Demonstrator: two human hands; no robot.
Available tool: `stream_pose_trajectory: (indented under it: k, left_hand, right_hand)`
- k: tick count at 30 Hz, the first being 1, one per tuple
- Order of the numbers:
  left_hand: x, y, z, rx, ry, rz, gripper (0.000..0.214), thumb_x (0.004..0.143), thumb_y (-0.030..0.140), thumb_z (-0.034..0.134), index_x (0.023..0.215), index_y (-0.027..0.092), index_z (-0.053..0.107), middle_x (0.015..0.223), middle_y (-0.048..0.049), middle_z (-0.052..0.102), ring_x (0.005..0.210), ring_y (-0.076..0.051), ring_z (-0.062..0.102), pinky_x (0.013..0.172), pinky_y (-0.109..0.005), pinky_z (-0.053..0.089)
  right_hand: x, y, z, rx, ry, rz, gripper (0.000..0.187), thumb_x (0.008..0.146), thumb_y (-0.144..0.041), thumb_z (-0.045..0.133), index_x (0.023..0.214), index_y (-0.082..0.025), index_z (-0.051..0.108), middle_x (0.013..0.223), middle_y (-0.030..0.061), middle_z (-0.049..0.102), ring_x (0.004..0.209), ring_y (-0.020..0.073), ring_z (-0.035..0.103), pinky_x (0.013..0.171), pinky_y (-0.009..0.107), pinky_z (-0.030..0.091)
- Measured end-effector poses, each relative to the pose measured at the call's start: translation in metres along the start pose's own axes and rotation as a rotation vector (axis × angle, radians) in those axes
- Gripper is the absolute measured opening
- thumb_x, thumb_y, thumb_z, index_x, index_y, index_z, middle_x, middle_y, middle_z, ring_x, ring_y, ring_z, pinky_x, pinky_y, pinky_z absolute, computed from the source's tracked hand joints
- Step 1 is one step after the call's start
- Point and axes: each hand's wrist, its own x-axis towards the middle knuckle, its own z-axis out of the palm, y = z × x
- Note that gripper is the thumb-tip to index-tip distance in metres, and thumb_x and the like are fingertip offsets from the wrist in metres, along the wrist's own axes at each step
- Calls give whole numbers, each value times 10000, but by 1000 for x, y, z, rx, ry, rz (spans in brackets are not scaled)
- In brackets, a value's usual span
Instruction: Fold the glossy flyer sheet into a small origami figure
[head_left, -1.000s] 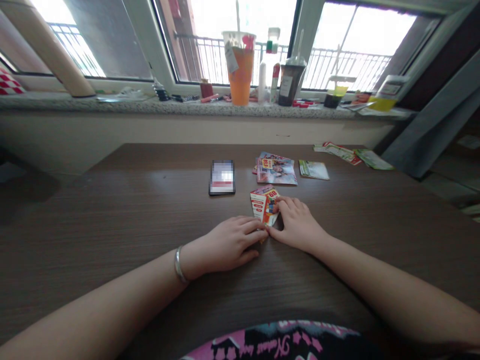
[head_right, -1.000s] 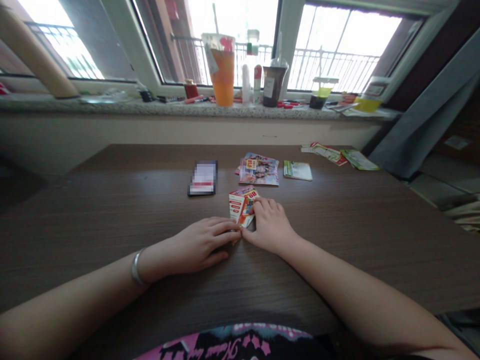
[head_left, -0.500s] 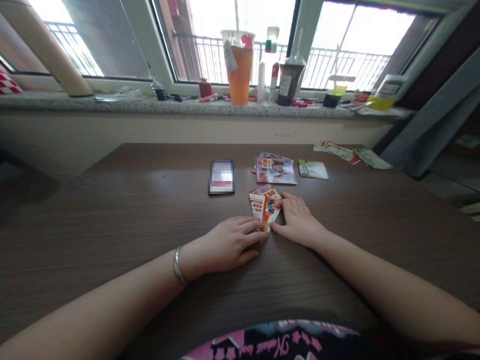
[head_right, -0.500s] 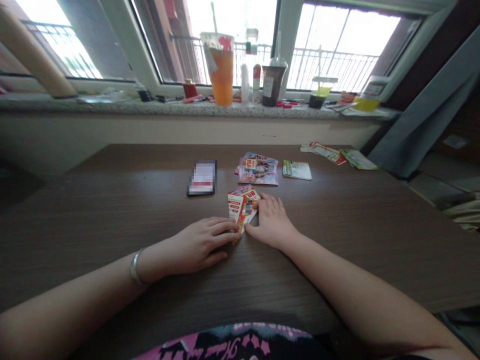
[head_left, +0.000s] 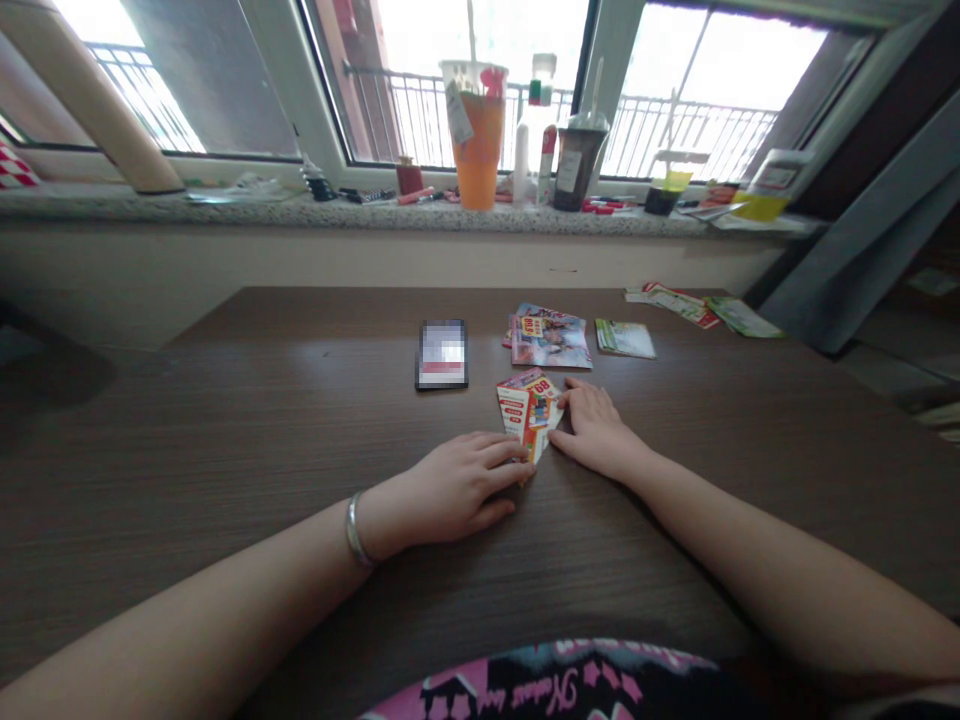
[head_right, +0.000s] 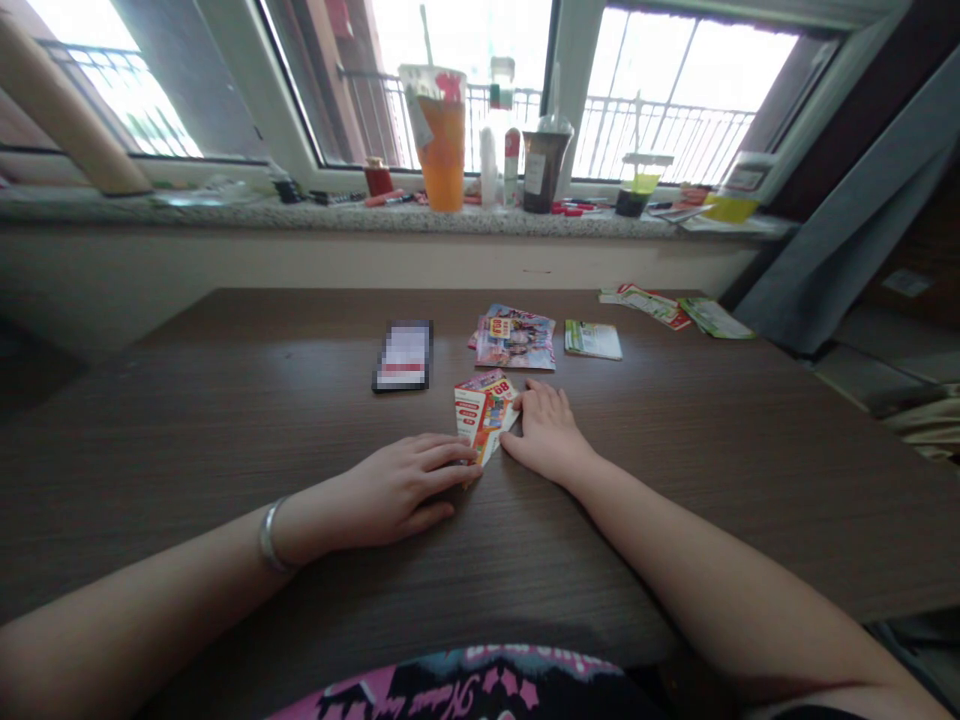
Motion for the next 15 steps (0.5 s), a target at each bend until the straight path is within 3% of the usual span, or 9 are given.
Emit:
stream_pose_trajectory:
  k: [15]
  left_hand:
    - [1,1,0,18,-2,24,408,897,307,565,1292,212,523,1336,-99,538,1218,-272,510,1057,-432,402]
  right_hand:
    - [13,12,3,-1,36,46,332,797,-326,500,1057,-140,591,1349,177,485,1308,315,378,1080,484,282]
